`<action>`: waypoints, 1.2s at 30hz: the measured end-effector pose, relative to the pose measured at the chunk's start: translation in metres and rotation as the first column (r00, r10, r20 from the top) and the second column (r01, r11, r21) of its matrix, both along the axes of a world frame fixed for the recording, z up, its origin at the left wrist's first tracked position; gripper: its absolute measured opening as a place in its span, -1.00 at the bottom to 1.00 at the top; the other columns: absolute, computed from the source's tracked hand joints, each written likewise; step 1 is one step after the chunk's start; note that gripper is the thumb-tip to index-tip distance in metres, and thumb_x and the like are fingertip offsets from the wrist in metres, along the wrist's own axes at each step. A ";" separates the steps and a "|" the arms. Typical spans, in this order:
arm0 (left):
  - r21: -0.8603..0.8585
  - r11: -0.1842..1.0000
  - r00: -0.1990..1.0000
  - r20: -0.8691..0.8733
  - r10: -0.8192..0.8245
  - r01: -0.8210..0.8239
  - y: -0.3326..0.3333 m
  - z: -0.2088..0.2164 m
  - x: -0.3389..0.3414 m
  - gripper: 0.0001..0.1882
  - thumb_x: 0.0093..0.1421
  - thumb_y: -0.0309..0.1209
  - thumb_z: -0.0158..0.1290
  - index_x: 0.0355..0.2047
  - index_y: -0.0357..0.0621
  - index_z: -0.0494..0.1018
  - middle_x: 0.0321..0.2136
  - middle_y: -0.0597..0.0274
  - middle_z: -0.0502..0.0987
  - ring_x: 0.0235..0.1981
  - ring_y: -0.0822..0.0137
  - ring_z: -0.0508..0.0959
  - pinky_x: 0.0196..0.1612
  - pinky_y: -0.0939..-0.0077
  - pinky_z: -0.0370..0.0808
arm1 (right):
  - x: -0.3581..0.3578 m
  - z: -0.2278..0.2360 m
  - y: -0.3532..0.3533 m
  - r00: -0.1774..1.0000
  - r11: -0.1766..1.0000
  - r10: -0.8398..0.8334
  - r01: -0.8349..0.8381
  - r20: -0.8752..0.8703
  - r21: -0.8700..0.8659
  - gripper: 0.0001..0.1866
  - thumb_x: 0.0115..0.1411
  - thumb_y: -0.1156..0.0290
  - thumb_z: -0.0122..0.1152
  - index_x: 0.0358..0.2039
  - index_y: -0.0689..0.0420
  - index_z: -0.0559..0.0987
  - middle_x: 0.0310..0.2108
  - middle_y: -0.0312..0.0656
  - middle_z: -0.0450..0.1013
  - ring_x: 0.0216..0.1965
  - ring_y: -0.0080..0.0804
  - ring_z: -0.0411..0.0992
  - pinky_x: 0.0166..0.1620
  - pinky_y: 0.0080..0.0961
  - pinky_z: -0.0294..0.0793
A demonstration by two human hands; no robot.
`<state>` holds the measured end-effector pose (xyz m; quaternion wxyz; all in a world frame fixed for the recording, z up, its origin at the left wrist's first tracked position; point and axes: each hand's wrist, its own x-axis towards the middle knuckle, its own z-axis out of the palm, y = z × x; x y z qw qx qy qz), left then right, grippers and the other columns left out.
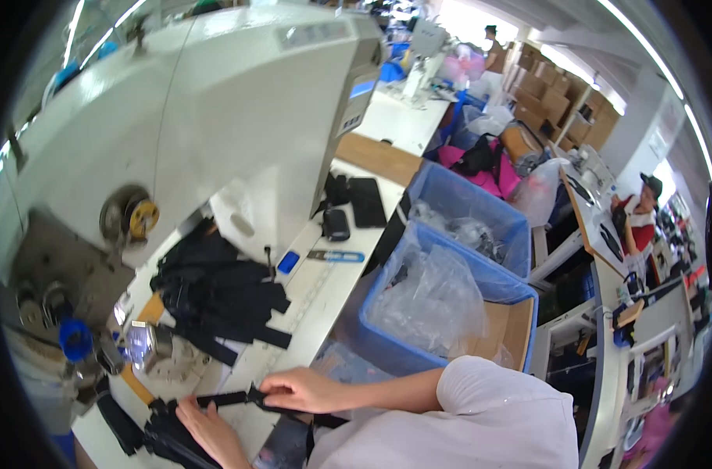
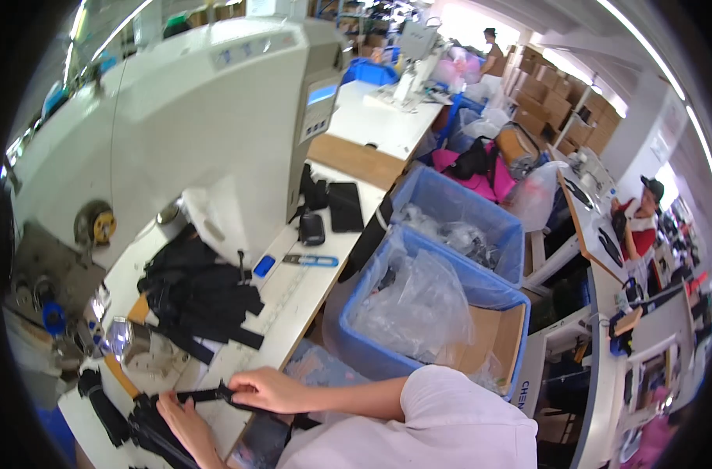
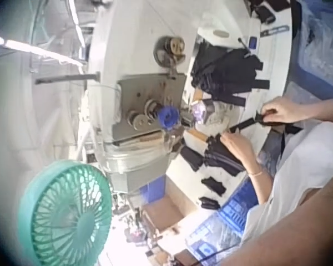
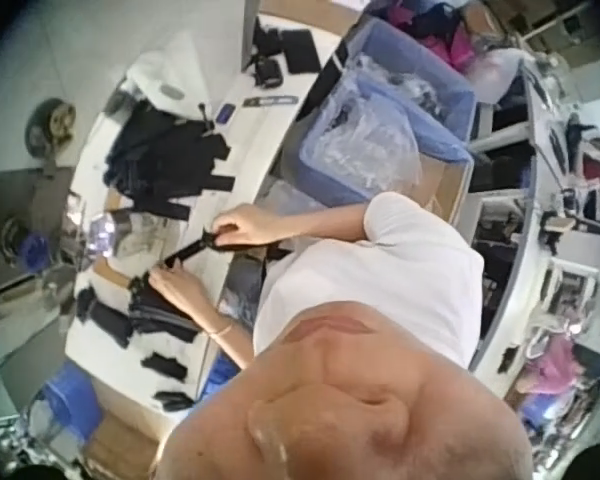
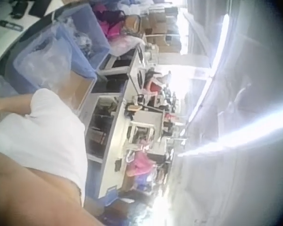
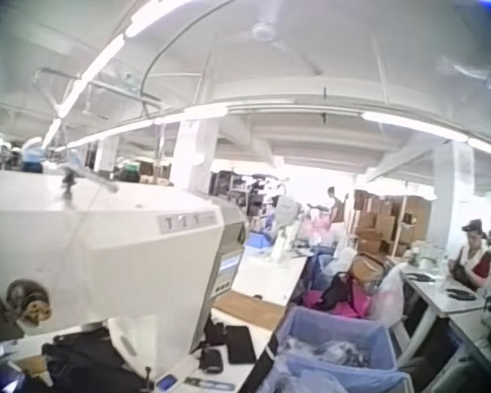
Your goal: Prepare and sew small black fabric components using an industrial sewing machine.
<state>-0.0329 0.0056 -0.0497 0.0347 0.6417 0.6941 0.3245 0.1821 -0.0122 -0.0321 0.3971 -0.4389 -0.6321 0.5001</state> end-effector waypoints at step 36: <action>-0.018 0.952 0.380 0.919 -0.105 0.306 -0.002 0.093 0.056 -0.76 0.02 -0.72 0.14 -0.24 -0.40 0.50 -0.34 0.19 0.56 -0.27 0.46 0.54 -0.13 0.62 0.47 | -0.001 0.055 0.029 0.986 0.974 -0.165 0.166 -0.022 0.152 -0.87 0.06 0.50 0.29 -0.38 0.25 0.55 -0.46 -0.23 0.48 -0.49 -0.60 0.40 -0.41 -0.64 0.39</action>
